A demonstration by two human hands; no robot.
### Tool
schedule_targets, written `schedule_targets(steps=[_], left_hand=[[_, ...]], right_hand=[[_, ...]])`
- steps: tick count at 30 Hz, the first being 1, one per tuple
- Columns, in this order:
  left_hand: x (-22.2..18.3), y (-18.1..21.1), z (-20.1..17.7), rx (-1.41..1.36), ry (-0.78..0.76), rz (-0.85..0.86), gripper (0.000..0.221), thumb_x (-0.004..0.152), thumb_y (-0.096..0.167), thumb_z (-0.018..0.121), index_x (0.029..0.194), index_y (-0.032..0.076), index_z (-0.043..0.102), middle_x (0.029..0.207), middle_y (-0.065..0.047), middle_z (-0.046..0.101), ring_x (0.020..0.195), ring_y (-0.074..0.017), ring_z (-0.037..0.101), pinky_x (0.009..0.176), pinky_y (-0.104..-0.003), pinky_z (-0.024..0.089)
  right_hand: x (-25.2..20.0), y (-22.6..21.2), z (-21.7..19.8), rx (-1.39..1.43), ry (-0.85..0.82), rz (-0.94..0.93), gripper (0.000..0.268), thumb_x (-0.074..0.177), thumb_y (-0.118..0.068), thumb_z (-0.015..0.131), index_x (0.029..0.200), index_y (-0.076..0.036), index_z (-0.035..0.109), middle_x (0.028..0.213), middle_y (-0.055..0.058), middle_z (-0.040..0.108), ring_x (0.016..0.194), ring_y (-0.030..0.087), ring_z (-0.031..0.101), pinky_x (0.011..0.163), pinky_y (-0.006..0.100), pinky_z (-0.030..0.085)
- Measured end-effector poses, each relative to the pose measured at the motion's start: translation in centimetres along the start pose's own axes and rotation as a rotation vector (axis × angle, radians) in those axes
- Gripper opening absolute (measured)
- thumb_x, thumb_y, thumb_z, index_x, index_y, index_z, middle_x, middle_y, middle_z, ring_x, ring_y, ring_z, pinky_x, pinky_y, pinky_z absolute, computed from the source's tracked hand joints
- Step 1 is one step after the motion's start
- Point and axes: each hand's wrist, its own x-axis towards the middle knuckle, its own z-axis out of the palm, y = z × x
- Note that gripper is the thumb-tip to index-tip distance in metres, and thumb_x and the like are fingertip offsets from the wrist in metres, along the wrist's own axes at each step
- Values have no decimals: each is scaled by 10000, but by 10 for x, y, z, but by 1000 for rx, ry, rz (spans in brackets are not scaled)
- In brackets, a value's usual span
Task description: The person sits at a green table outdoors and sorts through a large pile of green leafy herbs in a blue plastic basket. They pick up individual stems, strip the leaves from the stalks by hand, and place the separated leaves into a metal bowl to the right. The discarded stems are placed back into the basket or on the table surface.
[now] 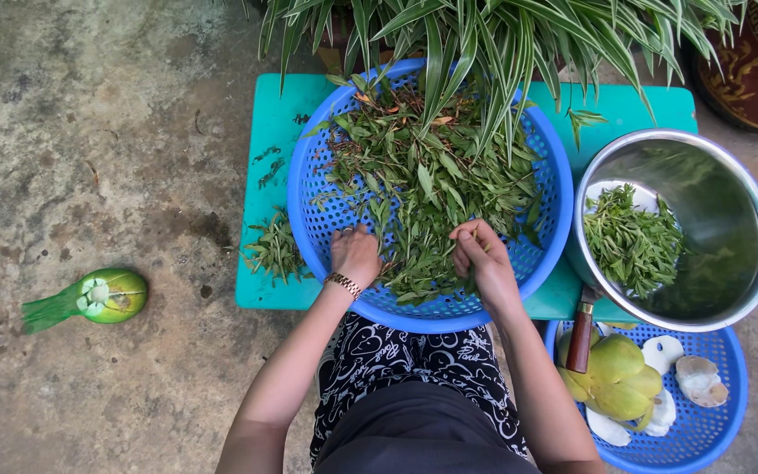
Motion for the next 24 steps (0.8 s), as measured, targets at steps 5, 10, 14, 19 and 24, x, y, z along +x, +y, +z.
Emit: schedule_targets(steps=[5, 10, 14, 19, 24], left_hand=[[-32, -1, -28, -200, 182, 108, 174, 782, 229, 807, 875, 98, 740, 1004, -85, 638, 991, -254, 646, 929, -443, 397], [-63, 15, -58, -351, 447, 317, 173, 791, 194, 807, 888, 88, 709, 944, -35, 611, 951, -219, 637, 921, -409, 369], [-62, 12, -70, -475, 403, 316, 195, 834, 225, 800, 884, 63, 703, 925, -38, 641, 835, -212, 668, 822, -395, 446], [-55, 0, -74, -864, 329, 284, 225, 932, 241, 711, 1039, 43, 708, 987, -51, 748, 865, -219, 745, 635, -337, 537], [-60, -5, -87, -859, 451, 324, 193, 966, 224, 716, 1041, 47, 734, 994, -79, 769, 869, -223, 747, 746, -328, 562]], right_hand=[[2, 0, 19, -802, -105, -387, 105, 967, -116, 701, 1062, -82, 728, 857, 21, 616, 698, 128, 576, 582, 300, 454], [12, -18, 49, -1305, -280, -635, 282, 855, -111, 730, 1132, -138, 775, 884, 65, 677, 698, 278, 670, 593, 394, 531], [13, -32, 51, -1411, -359, -672, 301, 781, -97, 721, 1077, -102, 771, 934, 81, 679, 698, 297, 674, 565, 419, 527], [9, -35, 43, -1323, -253, -549, 218, 830, -96, 711, 1040, -85, 770, 876, 73, 664, 689, 287, 675, 616, 415, 541], [8, -39, 40, -1181, -161, -488, 201, 837, -66, 697, 1027, -49, 759, 898, 76, 662, 706, 278, 673, 645, 400, 535]])
